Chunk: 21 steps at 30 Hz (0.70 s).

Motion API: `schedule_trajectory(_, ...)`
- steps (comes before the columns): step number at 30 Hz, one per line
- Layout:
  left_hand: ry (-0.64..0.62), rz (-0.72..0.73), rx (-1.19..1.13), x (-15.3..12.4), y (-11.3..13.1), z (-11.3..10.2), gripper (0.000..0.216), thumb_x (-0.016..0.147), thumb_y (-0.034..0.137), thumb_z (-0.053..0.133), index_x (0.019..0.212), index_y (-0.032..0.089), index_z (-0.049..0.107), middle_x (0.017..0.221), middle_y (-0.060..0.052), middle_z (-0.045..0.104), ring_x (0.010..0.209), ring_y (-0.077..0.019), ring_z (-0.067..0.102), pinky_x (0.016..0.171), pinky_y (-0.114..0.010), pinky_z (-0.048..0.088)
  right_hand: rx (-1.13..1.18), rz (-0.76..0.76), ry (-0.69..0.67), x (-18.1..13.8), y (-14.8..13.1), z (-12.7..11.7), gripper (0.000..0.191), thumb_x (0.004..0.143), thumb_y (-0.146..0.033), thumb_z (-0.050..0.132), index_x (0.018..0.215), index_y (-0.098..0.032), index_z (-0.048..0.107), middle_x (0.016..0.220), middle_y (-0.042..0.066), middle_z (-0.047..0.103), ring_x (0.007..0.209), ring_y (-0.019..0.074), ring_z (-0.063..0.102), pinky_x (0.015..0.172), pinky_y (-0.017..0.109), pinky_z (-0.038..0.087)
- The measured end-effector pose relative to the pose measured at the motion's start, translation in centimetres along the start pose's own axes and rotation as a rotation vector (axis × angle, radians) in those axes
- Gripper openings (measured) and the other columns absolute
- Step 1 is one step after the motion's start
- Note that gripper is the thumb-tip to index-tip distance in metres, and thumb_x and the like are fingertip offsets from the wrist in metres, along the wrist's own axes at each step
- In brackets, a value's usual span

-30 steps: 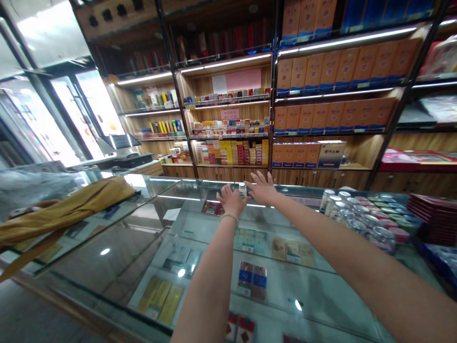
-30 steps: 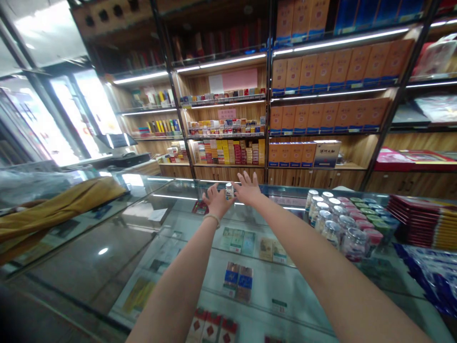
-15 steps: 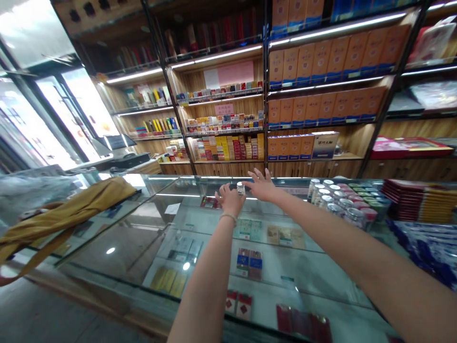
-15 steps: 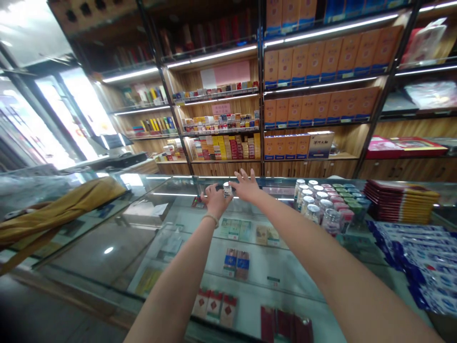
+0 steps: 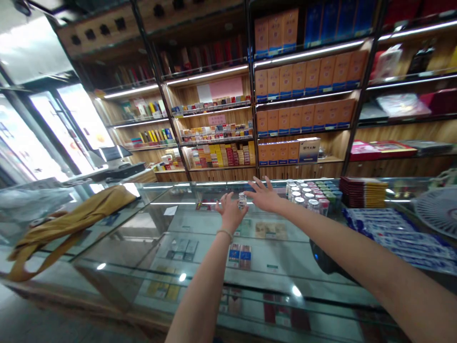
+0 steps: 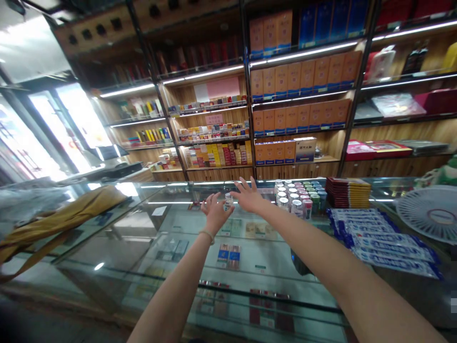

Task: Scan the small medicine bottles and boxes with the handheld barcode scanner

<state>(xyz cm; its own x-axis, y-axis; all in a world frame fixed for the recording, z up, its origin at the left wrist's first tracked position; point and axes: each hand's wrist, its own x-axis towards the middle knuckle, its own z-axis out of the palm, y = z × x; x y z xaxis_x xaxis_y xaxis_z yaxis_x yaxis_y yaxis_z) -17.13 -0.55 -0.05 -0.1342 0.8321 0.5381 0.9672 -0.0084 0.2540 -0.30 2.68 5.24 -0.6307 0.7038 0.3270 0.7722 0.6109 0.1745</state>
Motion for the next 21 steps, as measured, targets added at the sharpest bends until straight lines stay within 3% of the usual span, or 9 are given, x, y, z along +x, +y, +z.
schedule_trajectory(6,0.029,0.036,-0.164,0.6,3.7,-0.8,0.03,0.082,0.046,0.069,0.101,0.025,0.077,0.149,-0.006,0.052,0.143,-0.0306,0.034,0.121,-0.051,0.024,0.029,-0.009,0.13,-3.9,3.5,-2.6,0.074,0.083,-0.032,0.07,0.151,-0.035,0.041,0.167,0.008,0.023,0.153,0.0329,0.012,0.119,0.061,0.003)
schedule_trajectory(12,-0.087,0.197,-0.343,1.5,7.6,-0.6,0.025,0.086,0.042,0.066,0.097,0.024,0.079,0.146,-0.005,0.056,0.14,-0.0256,0.042,0.121,-0.043,0.03,0.076,0.009,0.147,-8.0,7.3,-3.3,0.098,0.071,-0.044,0.078,0.156,-0.031,0.031,0.167,0.011,0.021,0.154,0.0351,0.008,0.119,0.061,0.002)
schedule_trajectory(21,-0.157,0.355,-0.419,0.9,13.6,-1.0,0.019,0.089,0.035,0.063,0.099,0.028,0.078,0.143,0.0,0.06,0.137,-0.0234,0.047,0.121,-0.043,0.03,0.065,0.049,0.31,-12.7,10.9,-3.1,0.087,0.074,-0.059,0.071,0.148,-0.024,0.042,0.163,0.015,0.027,0.153,0.0341,0.013,0.12,0.056,0.003)
